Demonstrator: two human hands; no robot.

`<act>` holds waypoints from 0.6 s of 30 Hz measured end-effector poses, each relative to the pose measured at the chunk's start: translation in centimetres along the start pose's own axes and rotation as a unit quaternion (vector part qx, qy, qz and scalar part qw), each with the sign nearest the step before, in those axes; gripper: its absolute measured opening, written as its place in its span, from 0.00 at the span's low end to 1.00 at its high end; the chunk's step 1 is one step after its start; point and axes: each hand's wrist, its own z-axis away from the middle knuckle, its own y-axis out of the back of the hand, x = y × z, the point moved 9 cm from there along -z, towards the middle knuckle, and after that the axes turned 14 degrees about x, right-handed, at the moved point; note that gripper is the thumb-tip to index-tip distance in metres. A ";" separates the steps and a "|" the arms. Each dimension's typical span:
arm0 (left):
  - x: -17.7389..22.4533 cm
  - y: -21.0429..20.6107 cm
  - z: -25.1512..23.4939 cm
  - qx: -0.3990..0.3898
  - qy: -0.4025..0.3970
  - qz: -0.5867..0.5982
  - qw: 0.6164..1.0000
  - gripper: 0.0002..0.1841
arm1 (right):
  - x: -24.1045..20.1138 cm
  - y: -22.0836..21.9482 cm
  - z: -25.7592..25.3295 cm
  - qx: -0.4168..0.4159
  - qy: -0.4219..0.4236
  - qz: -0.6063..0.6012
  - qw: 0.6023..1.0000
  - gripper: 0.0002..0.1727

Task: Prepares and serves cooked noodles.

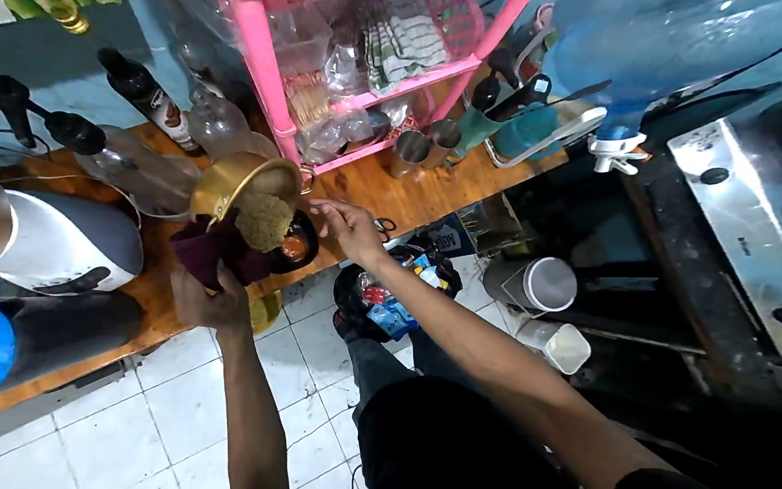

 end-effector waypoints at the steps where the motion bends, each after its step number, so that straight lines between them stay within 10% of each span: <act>1: 0.0 -0.1 -0.1 -0.004 0.002 0.002 1.000 0.17 | 0.4 0.0 0.2 -0.004 -0.018 -0.007 1.000 0.20; 18: -1.4 0.2 1.3 -0.017 0.020 -0.033 0.999 0.14 | 1.3 3.9 3.5 -0.030 0.049 0.008 0.998 0.18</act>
